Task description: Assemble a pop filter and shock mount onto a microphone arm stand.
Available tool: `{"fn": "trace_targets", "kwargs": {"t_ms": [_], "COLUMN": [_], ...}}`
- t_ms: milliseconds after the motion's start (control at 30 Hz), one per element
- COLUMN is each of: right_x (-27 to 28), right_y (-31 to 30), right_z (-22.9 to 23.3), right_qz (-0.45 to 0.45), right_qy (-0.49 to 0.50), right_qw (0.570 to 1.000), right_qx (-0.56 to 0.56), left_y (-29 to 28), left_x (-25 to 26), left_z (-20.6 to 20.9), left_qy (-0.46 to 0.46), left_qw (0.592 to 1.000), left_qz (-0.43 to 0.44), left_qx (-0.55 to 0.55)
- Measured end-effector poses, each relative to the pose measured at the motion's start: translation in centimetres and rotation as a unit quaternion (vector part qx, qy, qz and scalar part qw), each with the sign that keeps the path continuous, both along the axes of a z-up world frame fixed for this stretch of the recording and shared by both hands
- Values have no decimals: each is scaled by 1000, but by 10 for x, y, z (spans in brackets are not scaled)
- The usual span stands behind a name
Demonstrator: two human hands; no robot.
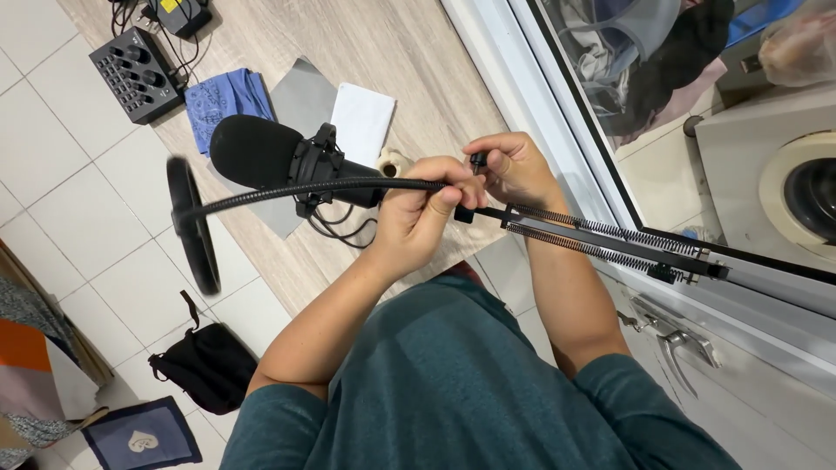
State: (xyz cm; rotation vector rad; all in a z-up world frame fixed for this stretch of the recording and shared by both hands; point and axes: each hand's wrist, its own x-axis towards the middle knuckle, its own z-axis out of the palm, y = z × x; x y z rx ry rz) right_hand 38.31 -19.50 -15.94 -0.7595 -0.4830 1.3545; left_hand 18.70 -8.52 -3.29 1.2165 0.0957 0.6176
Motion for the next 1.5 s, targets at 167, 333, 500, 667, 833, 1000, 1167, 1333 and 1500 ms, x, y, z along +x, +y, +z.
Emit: {"fn": "trace_targets", "kwargs": {"t_ms": [167, 333, 500, 667, 833, 1000, 1167, 1333, 1500], "right_x": [3, -3, -16, -48, -85, -115, -132, -152, -178], "right_y": [0, -6, -16, -46, -77, -58, -46, -56, -46], "right_z": [3, -1, -16, -40, -67, 22, 55, 37, 56], "right_qz": [2, -1, -84, -129, 34, 165, 70, -7, -38], "right_qy": [22, 59, 90, 86, 17, 127, 87, 8, -61], "right_qw": [999, 997, 991, 977, 999, 975, 988, 992, 996], "right_qx": [41, 43, -42, -144, -18, -79, -108, -127, 61], "left_y": [-2, -5, -6, -6, -3, -7, -16, -27, -21], "left_x": [-6, -10, -17, -39, -65, -91, -120, -156, -194], "left_z": [4, 13, 16, 37, 38, 18, 0, -16, -17], "left_qy": [16, 45, 10, -41, -86, -73, -9, 92, 106], "left_qw": [1000, 980, 946, 934, 931, 929, 921, 919, 956], "left_qz": [-20, -11, -112, -121, -137, -138, -127, -99, -162], "left_qx": [6, 191, 303, 335, 327, 337, 368, 370, 219]}}
